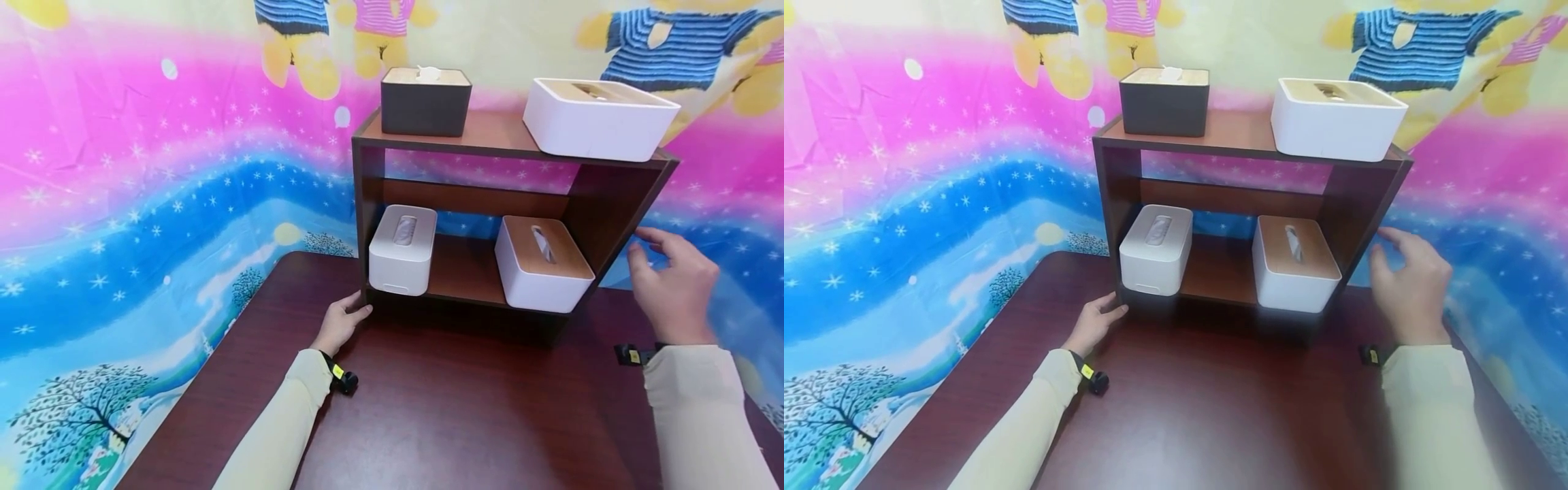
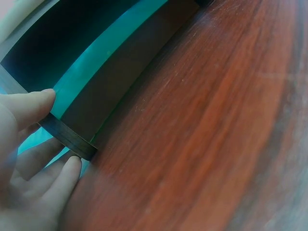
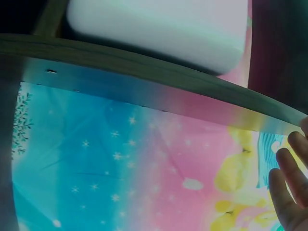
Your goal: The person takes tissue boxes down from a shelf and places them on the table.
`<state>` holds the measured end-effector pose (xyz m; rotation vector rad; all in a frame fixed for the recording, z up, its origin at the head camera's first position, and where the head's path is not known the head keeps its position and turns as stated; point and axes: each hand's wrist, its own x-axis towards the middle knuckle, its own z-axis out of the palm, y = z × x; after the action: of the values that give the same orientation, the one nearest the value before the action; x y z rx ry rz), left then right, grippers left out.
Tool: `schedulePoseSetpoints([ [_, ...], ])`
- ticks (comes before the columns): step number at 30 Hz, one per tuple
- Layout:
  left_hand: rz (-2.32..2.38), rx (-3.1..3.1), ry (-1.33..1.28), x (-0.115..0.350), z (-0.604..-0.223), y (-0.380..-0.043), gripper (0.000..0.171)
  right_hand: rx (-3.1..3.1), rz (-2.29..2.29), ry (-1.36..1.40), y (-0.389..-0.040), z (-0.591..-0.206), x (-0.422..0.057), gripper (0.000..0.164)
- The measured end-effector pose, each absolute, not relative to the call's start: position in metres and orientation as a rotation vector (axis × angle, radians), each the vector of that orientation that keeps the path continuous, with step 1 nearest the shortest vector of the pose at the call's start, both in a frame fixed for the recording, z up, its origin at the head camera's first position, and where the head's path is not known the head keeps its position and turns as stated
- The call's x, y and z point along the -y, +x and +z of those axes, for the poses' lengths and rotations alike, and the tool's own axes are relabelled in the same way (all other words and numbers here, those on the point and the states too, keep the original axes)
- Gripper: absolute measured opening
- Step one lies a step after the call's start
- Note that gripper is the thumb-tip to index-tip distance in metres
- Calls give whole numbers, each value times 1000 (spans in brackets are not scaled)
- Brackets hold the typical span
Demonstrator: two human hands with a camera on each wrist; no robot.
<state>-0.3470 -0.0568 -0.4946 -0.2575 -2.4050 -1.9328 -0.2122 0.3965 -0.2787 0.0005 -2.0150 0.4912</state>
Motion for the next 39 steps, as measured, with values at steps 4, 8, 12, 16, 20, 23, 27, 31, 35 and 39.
schedulePoseSetpoints([
  [4, -1933, 2400, -260, 57, -495, -348, 44, 1971, 472, 47, -214, -270, -396, 33],
  [8, -1920, 2395, -258, 57, -496, -348, 44, 1942, 462, 58, -216, -258, -393, 34],
  [12, -1921, 2397, -265, 57, -497, -348, 44, 1920, 423, 41, -219, -246, -390, 35],
  [16, -1947, 2394, -281, 56, -497, -348, 45, 1914, 408, 31, -219, -235, -387, 38],
  [20, -1957, 2388, -293, 57, -497, -347, 46, 1920, 399, 42, -219, -226, -385, 42],
  [23, -1944, 2385, -296, 58, -497, -348, 49, 1925, 384, 53, -218, -219, -383, 44],
  [27, -1916, 2386, -283, 59, -495, -348, 47, 1945, 376, 38, -218, -208, -381, 48],
  [31, -1907, 2399, -272, 60, -493, -346, 44, 1957, 352, 52, -221, -199, -382, 54],
  [35, -1908, 2402, -280, 59, -492, -346, 44, 1961, 336, 71, -223, -192, -383, 58],
  [39, -1902, 2408, -273, 58, -493, -345, 45, 1969, 340, 76, -224, -185, -381, 60],
])
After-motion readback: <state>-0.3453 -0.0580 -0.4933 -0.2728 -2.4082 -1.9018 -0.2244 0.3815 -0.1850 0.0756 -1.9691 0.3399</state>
